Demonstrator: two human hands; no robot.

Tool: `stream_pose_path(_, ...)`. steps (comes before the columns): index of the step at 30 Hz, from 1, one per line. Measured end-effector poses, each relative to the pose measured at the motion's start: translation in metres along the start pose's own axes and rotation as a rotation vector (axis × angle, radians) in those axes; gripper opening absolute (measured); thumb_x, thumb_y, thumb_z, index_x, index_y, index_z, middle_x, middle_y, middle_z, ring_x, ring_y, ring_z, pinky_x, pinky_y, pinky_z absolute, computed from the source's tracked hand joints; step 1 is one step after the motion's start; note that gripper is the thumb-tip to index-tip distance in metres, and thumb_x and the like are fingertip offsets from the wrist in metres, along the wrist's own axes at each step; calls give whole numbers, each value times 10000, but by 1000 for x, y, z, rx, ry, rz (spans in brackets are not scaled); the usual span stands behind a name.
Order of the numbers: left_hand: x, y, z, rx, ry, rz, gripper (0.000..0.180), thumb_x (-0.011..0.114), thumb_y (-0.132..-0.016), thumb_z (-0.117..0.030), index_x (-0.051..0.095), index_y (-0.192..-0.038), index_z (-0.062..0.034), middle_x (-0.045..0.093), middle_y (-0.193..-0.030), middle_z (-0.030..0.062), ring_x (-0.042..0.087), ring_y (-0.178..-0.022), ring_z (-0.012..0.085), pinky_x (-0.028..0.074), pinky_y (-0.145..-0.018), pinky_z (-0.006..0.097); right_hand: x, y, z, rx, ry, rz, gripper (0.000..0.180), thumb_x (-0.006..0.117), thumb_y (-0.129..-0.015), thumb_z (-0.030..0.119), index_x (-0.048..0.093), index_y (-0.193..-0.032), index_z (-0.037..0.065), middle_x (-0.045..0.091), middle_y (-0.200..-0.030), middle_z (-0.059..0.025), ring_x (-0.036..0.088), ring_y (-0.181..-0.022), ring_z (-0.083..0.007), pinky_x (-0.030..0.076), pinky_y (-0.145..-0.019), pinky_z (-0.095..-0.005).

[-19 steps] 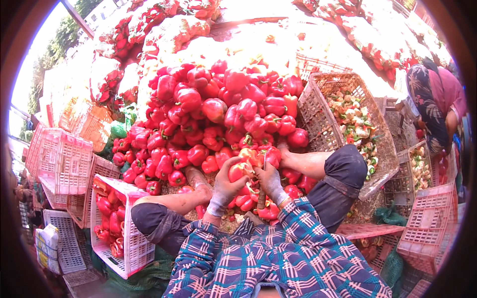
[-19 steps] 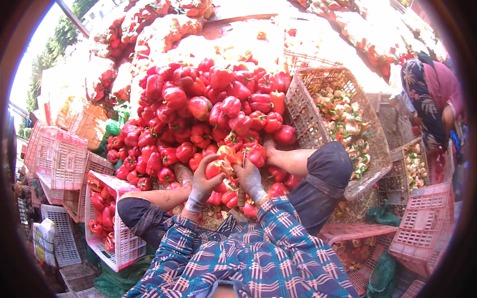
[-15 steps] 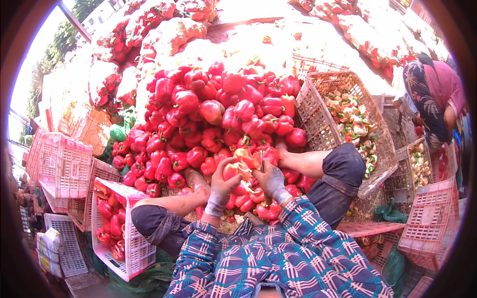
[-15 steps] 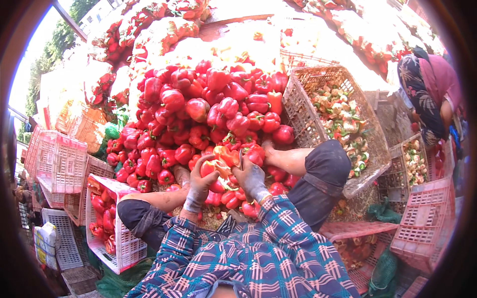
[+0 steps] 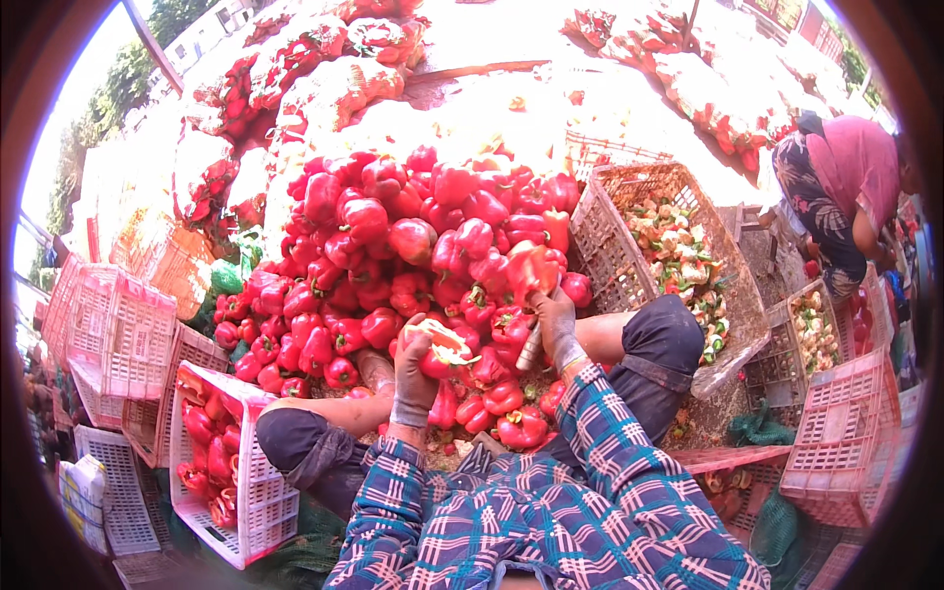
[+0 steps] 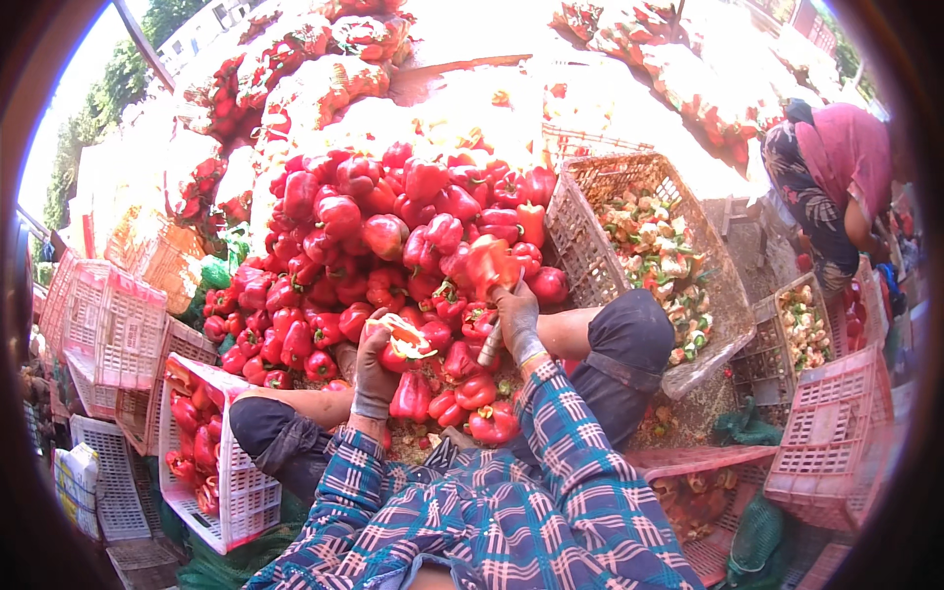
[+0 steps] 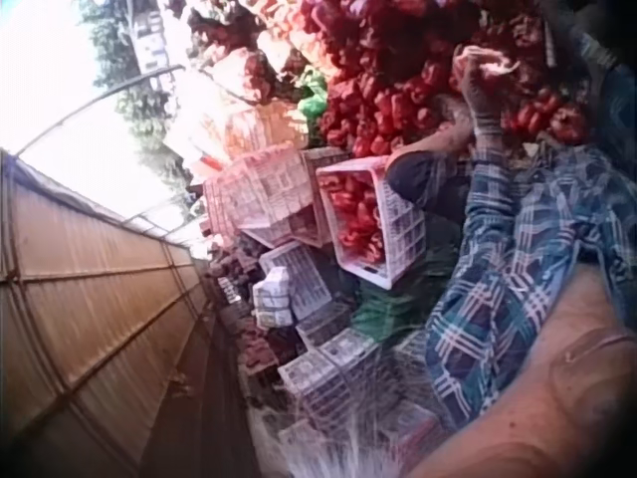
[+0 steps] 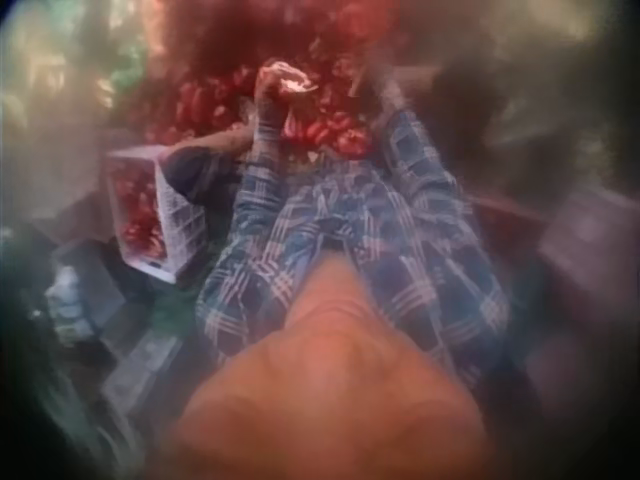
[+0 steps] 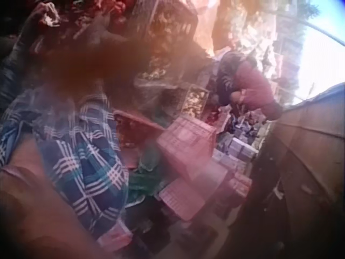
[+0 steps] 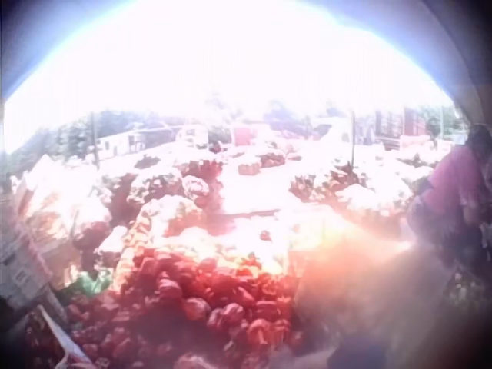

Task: The person is using a knife to remove the stems and cores from red bell peppers and placing the processed peppers into a white plastic crate.

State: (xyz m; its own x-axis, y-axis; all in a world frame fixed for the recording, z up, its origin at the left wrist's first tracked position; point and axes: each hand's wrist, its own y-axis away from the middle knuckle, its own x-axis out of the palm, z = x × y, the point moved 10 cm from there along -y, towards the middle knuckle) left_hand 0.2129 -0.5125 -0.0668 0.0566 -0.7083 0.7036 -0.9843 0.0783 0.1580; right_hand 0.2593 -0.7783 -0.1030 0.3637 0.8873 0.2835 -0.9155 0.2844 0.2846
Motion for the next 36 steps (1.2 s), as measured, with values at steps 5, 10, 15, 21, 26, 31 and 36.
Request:
stream_pose_path(5, 14, -5, 1, -53, 100, 67, 585, 673, -892, -141, 417, -1410, -47, 572, -1219, 111, 607, -1127, 259, 514, -998, 428, 35, 28, 60, -72, 513, 125, 207, 663, -863, 134, 651, -1051, 48, 629, -754, -11, 539, -502, -88, 452, -446, -252)
stream_pose_path(10, 42, 5, -12, -112, -56, 216, 760, 683, -894, -188, 283, -1527, -58, 529, -1339, 99, 563, -1217, 235, 461, -1051, 393, 74, 53, 107, -280, 999, 193, 326, 663, -850, 342, 644, -1042, 80, 715, -871, -170, 712, -779, -336, 535, -725, -472)
stream_pose_path(15, 49, 16, 0, -17, -223, 144, 601, 722, -922, -170, 425, -1429, -46, 575, -1314, 60, 568, -1193, 176, 462, -1025, 323, 125, 70, 80, -355, 1391, 369, 276, 623, -846, 301, 573, -1007, 81, 704, -825, -231, 704, -842, -409, 540, -770, -520)
stream_pose_path(21, 3, 12, 3, 18, -282, -49, 264, 669, -931, -95, 628, -1182, -25, 678, -1090, 43, 653, -976, 146, 545, -849, 307, 140, 92, 47, -394, 1234, 567, 273, 630, -845, 281, 572, -984, 53, 691, -840, -241, 701, -836, -398, 530, -738, -525)
stream_pose_path(26, -15, 1, 21, 6, -322, -44, 230, 585, -940, -34, 649, -1158, 7, 690, -1087, 78, 663, -974, 164, 566, -845, 325, 98, 66, 9, 65, 463, 539, 159, 627, -881, 145, 583, -990, 38, 669, -783, -112, 644, -618, -213, 500, -553, -354)
stream_pose_path(31, -13, 1, 36, -93, -139, -73, 243, 569, -929, -50, 660, -1141, 28, 692, -1101, 101, 679, -979, 190, 581, -868, 349, 41, 31, 9, 33, 132, 220, 163, 651, -884, 67, 603, -1039, 52, 640, -782, -38, 521, -473, -89, 421, -403, -259)
stream_pose_path(36, -1, 0, 22, -30, -28, -131, 259, 583, -911, -29, 640, -1158, 25, 694, -1078, 110, 695, -947, 214, 597, -839, 375, 6, 53, 182, -488, 801, -123, 171, 672, -908, 184, 648, -1064, 116, 655, -720, -36, 636, -619, -146, 521, -581, -325)
